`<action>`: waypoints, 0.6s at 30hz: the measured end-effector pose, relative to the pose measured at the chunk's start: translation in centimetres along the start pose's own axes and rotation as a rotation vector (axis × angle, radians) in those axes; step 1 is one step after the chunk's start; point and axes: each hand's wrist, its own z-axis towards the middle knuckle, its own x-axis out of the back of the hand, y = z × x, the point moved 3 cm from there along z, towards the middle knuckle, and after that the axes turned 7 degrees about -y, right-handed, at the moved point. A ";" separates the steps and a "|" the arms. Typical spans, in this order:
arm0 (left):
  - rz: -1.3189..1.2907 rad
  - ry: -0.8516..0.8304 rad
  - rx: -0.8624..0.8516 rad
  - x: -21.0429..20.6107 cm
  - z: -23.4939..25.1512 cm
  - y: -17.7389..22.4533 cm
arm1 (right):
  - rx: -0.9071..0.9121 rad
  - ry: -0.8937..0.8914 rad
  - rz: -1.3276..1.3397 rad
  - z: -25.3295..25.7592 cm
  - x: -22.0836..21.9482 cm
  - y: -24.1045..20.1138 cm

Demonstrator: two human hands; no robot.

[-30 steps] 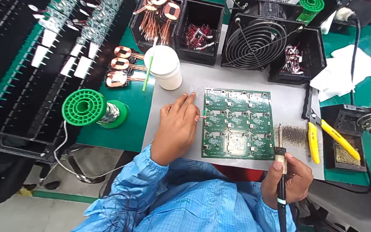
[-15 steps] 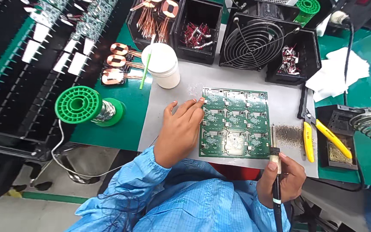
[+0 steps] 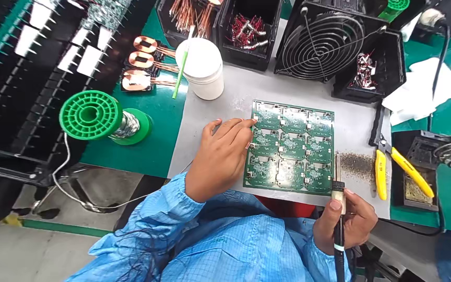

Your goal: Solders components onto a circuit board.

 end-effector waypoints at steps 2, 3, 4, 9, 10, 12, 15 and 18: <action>-0.013 0.008 -0.008 -0.1 0.1 -0.1 | 0.002 -0.006 -0.005 0.0 0.0 0.0; -0.003 -0.001 -0.009 -0.2 0.2 -0.1 | 0.004 -0.009 -0.006 0.0 0.0 0.0; 0.005 -0.013 -0.009 -0.2 0.4 -0.1 | 0.005 -0.010 -0.008 0.0 0.0 0.0; -0.016 -0.040 -0.012 -0.6 0.5 0.0 | 0.008 -0.004 -0.019 0.0 0.0 -0.1; -0.015 -0.038 -0.011 -0.6 0.6 0.1 | 0.009 -0.001 -0.016 0.0 0.0 -0.1; -0.021 -0.040 -0.007 -0.7 0.7 0.1 | 0.010 0.002 -0.011 -0.1 0.0 0.0; -0.027 -0.049 0.009 -0.7 0.8 0.2 | 0.001 0.000 -0.010 -0.2 -0.1 0.0; -0.028 -0.047 0.007 -0.6 0.8 0.2 | 0.002 -0.001 -0.001 -0.1 -0.1 -0.1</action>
